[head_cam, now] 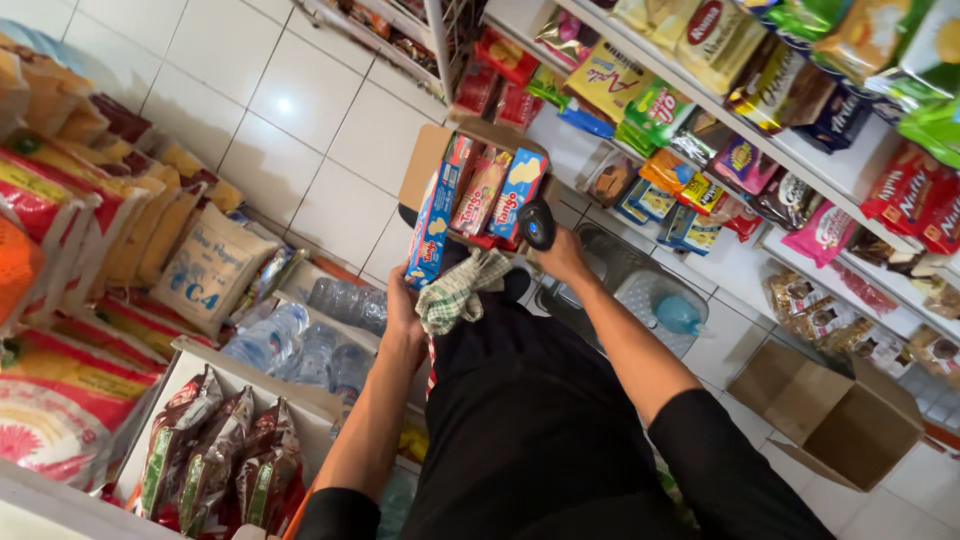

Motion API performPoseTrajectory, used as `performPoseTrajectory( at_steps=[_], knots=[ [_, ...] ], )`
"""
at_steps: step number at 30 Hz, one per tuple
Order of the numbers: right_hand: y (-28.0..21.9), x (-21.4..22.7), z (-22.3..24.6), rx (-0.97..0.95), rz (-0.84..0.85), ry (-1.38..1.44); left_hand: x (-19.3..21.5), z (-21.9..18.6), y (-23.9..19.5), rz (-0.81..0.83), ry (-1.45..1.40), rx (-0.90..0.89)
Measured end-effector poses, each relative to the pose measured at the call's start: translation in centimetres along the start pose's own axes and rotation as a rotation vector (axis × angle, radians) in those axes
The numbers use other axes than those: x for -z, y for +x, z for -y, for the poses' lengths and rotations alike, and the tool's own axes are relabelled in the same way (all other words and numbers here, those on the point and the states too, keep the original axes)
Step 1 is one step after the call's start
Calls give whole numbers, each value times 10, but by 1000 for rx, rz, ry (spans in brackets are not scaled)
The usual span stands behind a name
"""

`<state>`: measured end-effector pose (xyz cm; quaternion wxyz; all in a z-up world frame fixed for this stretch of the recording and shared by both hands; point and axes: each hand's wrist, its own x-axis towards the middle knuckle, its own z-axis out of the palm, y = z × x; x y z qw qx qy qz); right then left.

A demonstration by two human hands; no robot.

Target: The person takes packaged snack items from a cardboard box, wipes them with a cloth, and uses a handheld barcode scanner on each item. The person then places the items onto the store shelves, arranging them among other products.

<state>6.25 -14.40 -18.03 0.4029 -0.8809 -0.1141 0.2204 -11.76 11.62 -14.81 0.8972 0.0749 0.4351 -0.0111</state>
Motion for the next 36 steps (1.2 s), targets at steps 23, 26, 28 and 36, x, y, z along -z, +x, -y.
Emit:
performPoseTrajectory(
  at_steps=[23, 26, 28, 36],
  knots=[
    [-25, -12, 36, -394, 89, 598, -64, 15, 17, 113, 16, -6],
    [-30, -3, 43, -285, 152, 672, -66, 18, 23, 45, 93, -67],
    [-28, 2, 41, -362, 210, 682, -64, 16, 26, 62, 46, -79],
    [53, -55, -16, -318, 158, -67, -30, 7, 29, 36, -44, -168]
  ],
)
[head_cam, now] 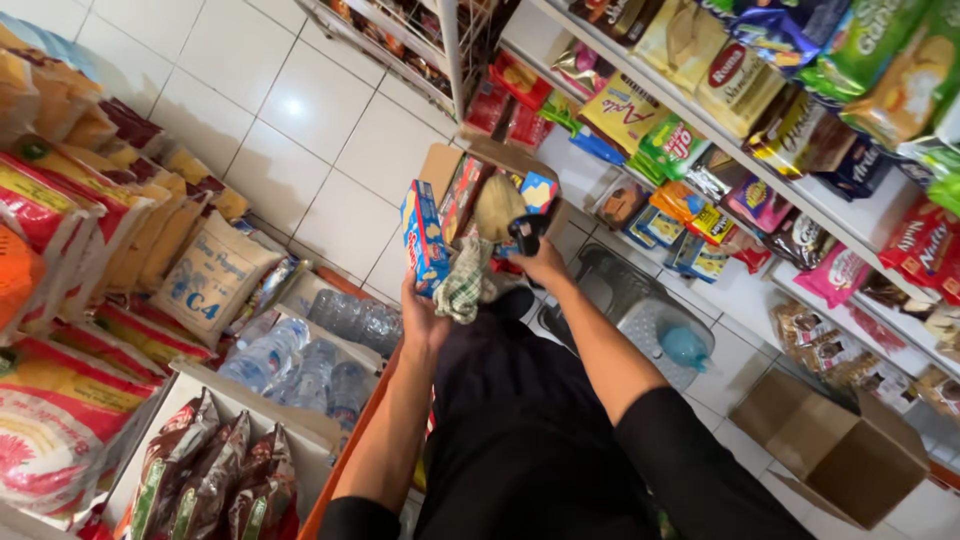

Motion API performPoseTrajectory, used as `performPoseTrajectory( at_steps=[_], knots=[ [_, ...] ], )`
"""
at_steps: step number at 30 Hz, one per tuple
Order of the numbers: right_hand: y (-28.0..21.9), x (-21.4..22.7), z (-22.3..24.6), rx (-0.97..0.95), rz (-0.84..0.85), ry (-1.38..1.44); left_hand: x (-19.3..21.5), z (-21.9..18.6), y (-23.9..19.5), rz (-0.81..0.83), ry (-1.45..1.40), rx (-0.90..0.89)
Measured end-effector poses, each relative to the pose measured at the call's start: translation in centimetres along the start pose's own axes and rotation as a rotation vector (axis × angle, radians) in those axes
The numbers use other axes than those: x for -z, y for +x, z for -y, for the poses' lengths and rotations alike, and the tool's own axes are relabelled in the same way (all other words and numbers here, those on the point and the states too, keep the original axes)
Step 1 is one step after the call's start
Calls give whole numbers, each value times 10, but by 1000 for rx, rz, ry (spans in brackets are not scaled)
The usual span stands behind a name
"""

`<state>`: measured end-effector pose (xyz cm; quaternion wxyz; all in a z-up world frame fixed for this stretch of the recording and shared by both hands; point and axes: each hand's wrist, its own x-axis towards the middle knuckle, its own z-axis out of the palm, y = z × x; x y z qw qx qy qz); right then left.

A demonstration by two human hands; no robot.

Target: The person takes packaged snack items from a cardboard box, wipes them with a cloth, and uses a handheld barcode scanner on each item. The person then places the items onto the store shelves, arranging them among other products.

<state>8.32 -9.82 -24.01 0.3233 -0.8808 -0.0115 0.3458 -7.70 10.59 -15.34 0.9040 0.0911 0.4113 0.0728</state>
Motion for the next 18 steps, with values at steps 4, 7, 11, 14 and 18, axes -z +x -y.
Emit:
performPoseTrajectory(
  at_steps=[4, 7, 11, 14, 18],
  knots=[
    [34, -24, 10, 2, -40, 2, 14, 0, -11, -38, 2, 14],
    [34, -31, 10, 55, -110, 44, 16, 4, -10, -35, -3, -14],
    [-2, -33, 10, -101, 32, 45, 18, 12, -6, 41, -66, -17],
    [-33, -38, 16, -423, 430, 641, 9, 23, -2, 40, -53, -50],
    [-62, -46, 32, -200, 334, 995, -16, 32, -3, 19, 71, -14]
  ],
)
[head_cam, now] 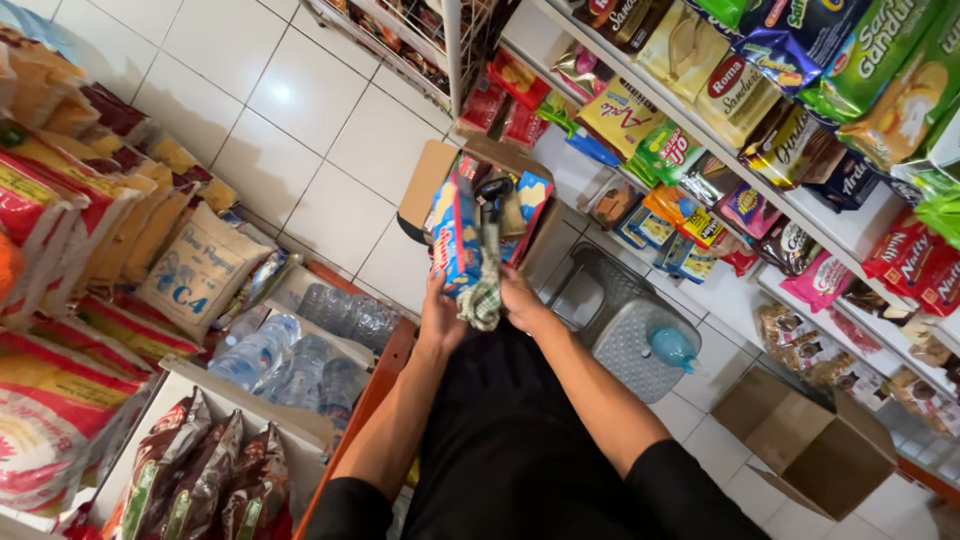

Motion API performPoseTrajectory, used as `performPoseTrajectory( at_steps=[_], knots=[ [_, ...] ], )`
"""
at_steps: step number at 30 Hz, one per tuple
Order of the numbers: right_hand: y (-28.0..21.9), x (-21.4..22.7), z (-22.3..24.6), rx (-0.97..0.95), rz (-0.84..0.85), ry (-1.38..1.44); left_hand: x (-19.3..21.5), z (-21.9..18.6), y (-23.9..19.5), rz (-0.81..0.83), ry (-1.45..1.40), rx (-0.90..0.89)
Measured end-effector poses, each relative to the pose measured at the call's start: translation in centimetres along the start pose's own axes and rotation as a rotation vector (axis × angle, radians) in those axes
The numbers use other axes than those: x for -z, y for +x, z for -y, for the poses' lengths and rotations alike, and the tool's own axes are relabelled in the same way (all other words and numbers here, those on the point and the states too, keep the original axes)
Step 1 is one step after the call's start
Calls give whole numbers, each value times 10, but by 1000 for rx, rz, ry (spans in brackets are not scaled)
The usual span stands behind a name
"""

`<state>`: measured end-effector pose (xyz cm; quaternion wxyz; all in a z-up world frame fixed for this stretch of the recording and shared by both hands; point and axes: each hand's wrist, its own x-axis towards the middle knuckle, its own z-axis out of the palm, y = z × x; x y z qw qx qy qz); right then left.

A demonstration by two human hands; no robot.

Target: The person takes packaged snack items from a cardboard box, wipes them with a cloth, and uses a handheld barcode scanner on each item. The person then places the items onto the store shelves, arranging them among other products.

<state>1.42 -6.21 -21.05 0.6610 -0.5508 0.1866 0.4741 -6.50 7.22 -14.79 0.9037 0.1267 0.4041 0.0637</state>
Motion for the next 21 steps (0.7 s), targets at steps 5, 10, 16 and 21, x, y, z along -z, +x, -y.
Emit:
performPoseTrajectory(
  at_steps=[5, 10, 16, 21],
  knots=[
    [-26, 24, 29, 446, -201, -336, -28, -18, -3, -143, 360, 88],
    [-88, -9, 78, 1000, -103, -1124, -14, -2, 16, 331, 908, -463],
    [-85, 11, 134, 1140, -294, -1181, -50, -23, -19, 500, 1107, -210],
    [-87, 14, 163, 1047, -559, -673, -84, -11, -59, 438, 925, -15]
  ],
)
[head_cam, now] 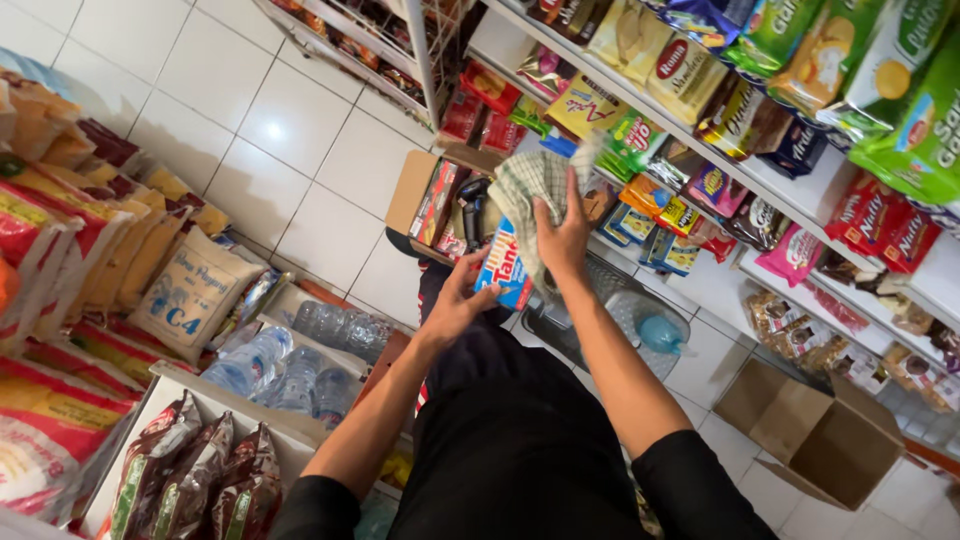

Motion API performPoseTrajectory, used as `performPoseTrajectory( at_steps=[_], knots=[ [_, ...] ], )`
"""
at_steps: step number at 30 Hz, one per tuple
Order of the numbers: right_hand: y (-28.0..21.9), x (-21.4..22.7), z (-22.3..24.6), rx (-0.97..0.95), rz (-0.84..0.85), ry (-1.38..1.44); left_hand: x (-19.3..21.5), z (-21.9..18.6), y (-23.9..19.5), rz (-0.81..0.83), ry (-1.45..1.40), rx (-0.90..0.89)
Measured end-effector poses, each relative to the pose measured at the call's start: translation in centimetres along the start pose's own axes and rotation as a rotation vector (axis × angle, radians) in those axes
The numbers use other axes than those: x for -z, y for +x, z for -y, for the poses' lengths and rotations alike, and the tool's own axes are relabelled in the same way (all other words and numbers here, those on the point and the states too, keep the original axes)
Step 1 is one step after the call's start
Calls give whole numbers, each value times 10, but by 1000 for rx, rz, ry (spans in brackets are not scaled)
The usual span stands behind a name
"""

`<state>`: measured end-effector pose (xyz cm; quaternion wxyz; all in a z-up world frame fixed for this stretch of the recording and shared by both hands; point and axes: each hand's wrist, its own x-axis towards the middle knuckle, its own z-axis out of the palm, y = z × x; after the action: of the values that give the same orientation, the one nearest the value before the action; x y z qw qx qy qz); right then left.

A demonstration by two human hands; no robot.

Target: The person takes packaged snack items from a cardboard box, wipes them with a cloth, and uses a handheld barcode scanner on each item. The person then places the items onto the store shelves, arranging them among other products.

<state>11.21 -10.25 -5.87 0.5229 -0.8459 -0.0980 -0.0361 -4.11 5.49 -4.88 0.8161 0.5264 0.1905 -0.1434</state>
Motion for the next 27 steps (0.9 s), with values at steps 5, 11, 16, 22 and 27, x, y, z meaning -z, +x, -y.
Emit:
performPoseTrajectory(
  at_steps=[5, 11, 16, 22, 27],
  knots=[
    [-45, -3, 41, -294, 96, 206, -4, 32, 27, -76, -398, -27],
    [-81, 5, 37, -170, 189, 38, 28, 77, 59, -112, 141, -162],
    [-91, 3, 47, -22, 193, 23, -7, 55, 55, -83, -204, -191],
    [-38, 6, 69, 5, 250, 117, 8, 62, 41, 92, -542, 150],
    [-25, -10, 75, -105, 250, 144, 53, 61, 48, 175, -486, 118]
  ],
)
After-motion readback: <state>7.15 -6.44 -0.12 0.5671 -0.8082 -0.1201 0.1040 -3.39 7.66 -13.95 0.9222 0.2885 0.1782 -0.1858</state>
